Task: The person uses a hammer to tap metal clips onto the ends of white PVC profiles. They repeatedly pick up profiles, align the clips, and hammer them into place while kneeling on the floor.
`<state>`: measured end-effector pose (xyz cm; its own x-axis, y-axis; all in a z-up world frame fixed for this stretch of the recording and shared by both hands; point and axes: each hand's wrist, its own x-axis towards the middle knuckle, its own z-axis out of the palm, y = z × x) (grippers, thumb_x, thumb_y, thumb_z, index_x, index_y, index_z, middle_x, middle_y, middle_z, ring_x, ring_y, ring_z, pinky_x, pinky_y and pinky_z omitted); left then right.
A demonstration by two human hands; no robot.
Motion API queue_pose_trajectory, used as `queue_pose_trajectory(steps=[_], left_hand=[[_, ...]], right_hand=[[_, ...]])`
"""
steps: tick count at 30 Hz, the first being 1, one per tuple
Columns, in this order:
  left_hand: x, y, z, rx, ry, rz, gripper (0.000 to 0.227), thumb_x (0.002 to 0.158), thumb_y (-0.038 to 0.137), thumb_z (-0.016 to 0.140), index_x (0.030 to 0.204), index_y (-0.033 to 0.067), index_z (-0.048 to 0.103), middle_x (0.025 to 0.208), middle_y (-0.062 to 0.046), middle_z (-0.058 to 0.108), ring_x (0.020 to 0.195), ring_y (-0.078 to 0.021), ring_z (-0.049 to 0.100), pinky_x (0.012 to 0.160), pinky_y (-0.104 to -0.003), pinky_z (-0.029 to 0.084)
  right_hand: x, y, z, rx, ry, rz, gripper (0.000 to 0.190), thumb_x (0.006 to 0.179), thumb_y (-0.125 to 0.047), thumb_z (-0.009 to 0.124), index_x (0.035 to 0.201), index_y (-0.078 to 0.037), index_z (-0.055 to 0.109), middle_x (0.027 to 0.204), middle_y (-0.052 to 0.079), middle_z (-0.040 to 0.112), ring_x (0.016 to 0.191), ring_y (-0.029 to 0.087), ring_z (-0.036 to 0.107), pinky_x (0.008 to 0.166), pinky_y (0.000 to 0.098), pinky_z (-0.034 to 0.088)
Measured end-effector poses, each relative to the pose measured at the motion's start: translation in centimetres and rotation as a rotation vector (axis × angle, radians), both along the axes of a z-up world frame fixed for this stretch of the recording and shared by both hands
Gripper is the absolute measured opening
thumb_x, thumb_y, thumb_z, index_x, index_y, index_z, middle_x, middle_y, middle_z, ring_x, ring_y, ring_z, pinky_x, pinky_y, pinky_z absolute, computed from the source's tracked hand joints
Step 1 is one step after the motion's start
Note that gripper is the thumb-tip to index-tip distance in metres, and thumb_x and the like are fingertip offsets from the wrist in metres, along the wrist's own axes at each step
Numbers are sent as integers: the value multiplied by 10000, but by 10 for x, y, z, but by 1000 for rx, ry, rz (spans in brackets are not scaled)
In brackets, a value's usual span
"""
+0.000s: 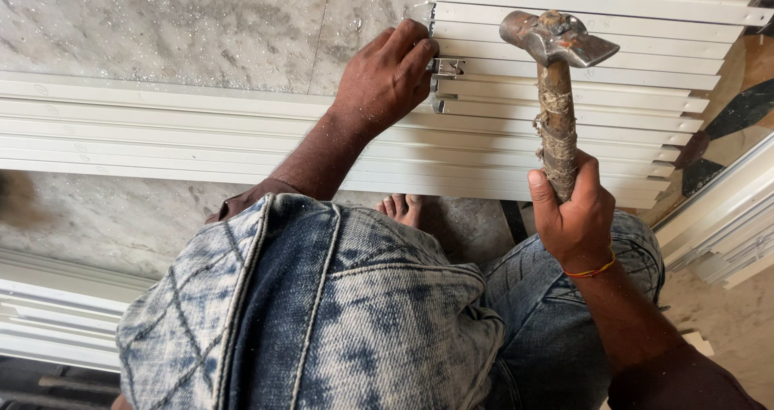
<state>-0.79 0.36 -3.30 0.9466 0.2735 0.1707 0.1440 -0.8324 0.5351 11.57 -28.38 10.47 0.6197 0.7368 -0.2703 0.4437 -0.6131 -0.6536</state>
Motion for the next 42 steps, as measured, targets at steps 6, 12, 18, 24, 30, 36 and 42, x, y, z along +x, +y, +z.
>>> queue_pose_trajectory(steps=[6, 12, 18, 24, 30, 36, 42], left_hand=[[0, 0, -2, 14, -6, -7, 344, 931, 129, 786, 1211, 93, 589, 1170, -62, 578, 998, -202, 673, 798, -335, 627], [0, 0, 1, 18, -22, -4, 344, 930, 107, 778, 1216, 90, 588, 1175, -58, 574, 999, -206, 673, 805, -337, 627], [0, 0, 5, 16, -44, -1, 363, 903, 136, 782, 1207, 80, 592, 1168, -65, 573, 996, -217, 672, 802, -342, 621], [0, 0, 5, 24, -12, -6, 319, 940, 119, 764, 1209, 92, 596, 1169, -53, 572, 1002, -202, 667, 817, -336, 624], [1, 0, 4, 27, -15, -12, 318, 937, 117, 765, 1209, 81, 604, 1176, -62, 578, 999, -206, 666, 802, -334, 625], [2, 1, 4, 31, -39, -11, 318, 929, 106, 770, 1200, 84, 605, 1166, -61, 591, 1005, -210, 674, 796, -334, 627], [3, 1, 6, 28, -13, -20, 314, 936, 115, 776, 1199, 83, 608, 1151, -67, 597, 982, -213, 675, 793, -341, 630]], right_hand=[[-2, 0, 3, -1, 18, -11, 398, 1109, -261, 641, 1340, 42, 527, 1089, 172, 740, 960, 268, 757, 827, 369, 601], [-3, 1, 5, 1, 12, -17, 410, 1107, -278, 644, 1333, 45, 532, 1092, 174, 740, 964, 277, 756, 835, 373, 598], [-4, 1, 5, -9, -7, -7, 413, 1105, -290, 645, 1325, 42, 538, 1039, 171, 737, 931, 281, 754, 807, 378, 596], [-2, 0, 6, -22, 11, 9, 423, 1102, -306, 627, 1314, 49, 537, 930, 150, 722, 840, 264, 752, 725, 366, 596], [2, -1, 1, -24, -54, 91, 396, 1103, -281, 636, 1301, 47, 537, 1053, 190, 758, 941, 317, 771, 789, 393, 614], [4, -4, -5, -88, -78, 112, 424, 1066, -283, 664, 1309, 51, 571, 1031, 226, 748, 939, 369, 760, 787, 421, 612], [6, -9, -10, -121, -103, 131, 425, 1053, -280, 673, 1299, 54, 583, 961, 227, 744, 852, 366, 758, 727, 429, 608]])
